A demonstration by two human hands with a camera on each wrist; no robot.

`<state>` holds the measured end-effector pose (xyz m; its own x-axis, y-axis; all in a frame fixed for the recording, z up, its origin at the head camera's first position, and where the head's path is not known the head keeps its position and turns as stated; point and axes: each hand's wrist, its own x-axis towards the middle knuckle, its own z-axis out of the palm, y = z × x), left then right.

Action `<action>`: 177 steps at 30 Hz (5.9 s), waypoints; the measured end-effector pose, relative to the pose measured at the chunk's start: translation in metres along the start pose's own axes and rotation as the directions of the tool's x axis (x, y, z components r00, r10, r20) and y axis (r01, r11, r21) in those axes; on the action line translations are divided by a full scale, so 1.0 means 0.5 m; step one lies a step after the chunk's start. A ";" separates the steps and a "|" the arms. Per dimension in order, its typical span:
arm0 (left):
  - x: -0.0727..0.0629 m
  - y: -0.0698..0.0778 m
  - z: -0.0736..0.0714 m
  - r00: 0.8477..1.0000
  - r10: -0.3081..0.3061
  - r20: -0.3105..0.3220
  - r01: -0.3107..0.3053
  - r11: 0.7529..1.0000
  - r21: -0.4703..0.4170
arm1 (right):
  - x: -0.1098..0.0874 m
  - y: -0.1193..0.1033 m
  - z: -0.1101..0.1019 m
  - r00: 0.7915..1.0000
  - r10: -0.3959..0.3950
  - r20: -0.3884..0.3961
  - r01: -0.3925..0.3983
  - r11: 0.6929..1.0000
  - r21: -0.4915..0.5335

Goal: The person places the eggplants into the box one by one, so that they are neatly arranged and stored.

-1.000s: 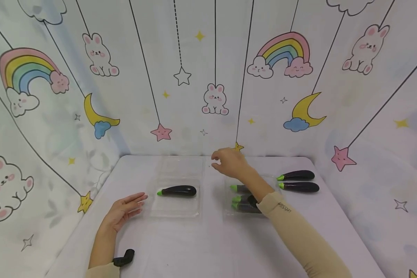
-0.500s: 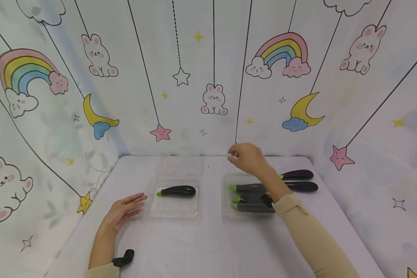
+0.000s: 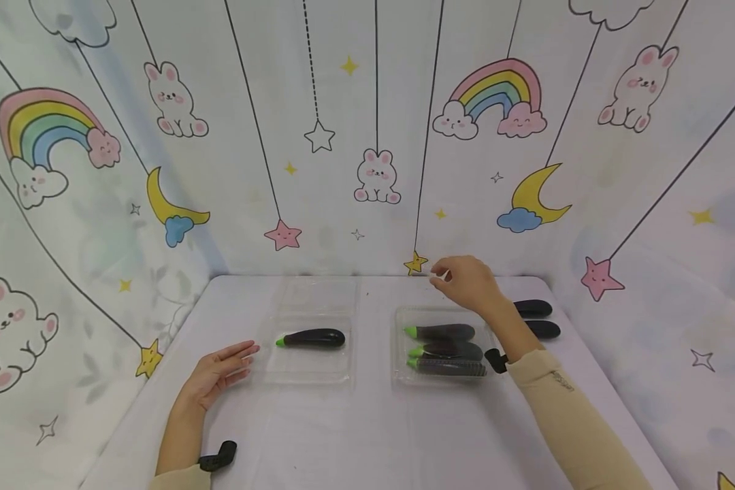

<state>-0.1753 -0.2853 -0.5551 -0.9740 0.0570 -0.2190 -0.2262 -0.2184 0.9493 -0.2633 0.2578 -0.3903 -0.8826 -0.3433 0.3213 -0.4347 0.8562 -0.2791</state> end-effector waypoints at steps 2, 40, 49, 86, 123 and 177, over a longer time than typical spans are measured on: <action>-0.001 -0.002 -0.001 1.000 0.001 0.005 -0.001 1.000 0.004 | -0.006 0.014 0.000 1.000 0.006 -0.001 -0.006 1.000 -0.004; 0.002 -0.007 -0.005 1.000 0.010 0.019 -0.010 1.000 0.012 | -0.139 0.296 0.061 0.948 0.317 0.023 -0.318 0.948 0.031; 0.006 -0.010 -0.005 1.000 0.011 0.021 -0.011 1.000 0.001 | -0.162 0.345 0.070 0.925 0.369 0.089 -0.370 0.929 0.002; 0.003 -0.009 -0.001 1.000 0.004 0.022 -0.005 1.000 0.004 | -0.218 0.390 0.081 0.916 0.317 0.245 -0.321 0.947 -0.025; 0.001 -0.002 0.000 0.999 0.009 0.049 -0.009 1.000 0.005 | -0.168 0.322 0.019 0.957 0.252 0.140 -0.251 0.968 -0.027; 0.002 -0.004 0.003 1.000 0.016 0.021 -0.016 1.000 -0.007 | -0.106 0.125 -0.029 0.988 0.132 0.085 -0.135 0.990 0.030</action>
<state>-0.1757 -0.2833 -0.5568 -0.9772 0.0742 -0.1989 -0.2107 -0.2263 0.9510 -0.2411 0.3351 -0.4116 -0.9443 -0.2583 0.2037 -0.3164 0.8828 -0.3472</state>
